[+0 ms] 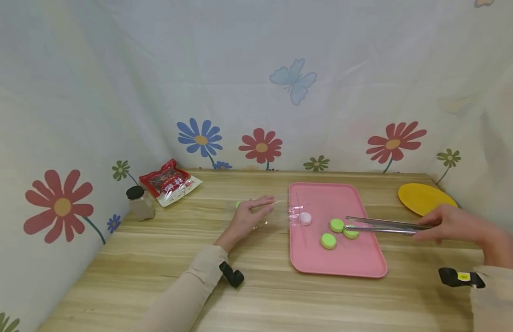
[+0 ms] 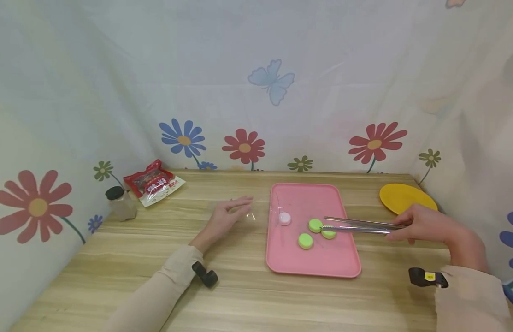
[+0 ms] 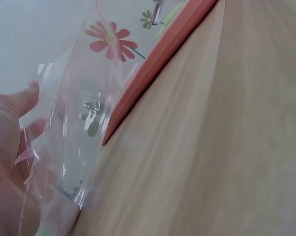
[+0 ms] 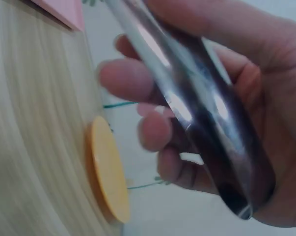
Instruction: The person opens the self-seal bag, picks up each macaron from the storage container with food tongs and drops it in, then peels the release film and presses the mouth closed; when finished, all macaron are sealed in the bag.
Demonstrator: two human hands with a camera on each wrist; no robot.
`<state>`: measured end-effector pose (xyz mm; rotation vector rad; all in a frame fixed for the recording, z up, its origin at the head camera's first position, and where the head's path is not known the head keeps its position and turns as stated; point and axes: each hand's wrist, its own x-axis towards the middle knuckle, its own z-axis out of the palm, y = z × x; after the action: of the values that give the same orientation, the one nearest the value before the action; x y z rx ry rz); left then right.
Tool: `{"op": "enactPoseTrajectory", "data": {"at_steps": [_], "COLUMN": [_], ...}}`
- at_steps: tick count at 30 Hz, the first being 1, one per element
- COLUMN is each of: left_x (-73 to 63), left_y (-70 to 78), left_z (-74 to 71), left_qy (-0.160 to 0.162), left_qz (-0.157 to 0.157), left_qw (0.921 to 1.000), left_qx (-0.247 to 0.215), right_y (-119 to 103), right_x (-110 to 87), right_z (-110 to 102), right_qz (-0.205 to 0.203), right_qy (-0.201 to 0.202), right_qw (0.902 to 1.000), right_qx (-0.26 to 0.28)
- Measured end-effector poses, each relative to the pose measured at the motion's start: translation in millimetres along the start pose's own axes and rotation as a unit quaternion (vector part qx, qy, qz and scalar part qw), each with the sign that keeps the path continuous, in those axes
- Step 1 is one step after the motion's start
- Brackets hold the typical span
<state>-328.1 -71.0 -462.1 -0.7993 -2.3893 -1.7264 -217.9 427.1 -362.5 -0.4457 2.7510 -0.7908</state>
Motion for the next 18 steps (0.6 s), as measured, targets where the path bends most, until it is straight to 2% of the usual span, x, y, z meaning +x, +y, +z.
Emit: {"op": "enactPoseTrajectory", "data": {"at_steps": [7, 18], "left_x": [0.3, -0.5], "left_y": [4.4, 10.3], "left_z": [-0.1, 0.5], "left_qy": [0.007, 0.015], "left_qz": [0.018, 0.028], "left_qw": [0.9998, 0.9995], "left_qx": [0.001, 0.006], "right_y": [-0.4, 0.5], "right_x": [-3.1, -7.4], "right_z": [-1.9, -1.3], "right_qz": [0.064, 0.035], "right_qy": [-0.005, -0.009], "right_qw": [0.9975, 0.9984], "right_qx": [-0.032, -0.043]}}
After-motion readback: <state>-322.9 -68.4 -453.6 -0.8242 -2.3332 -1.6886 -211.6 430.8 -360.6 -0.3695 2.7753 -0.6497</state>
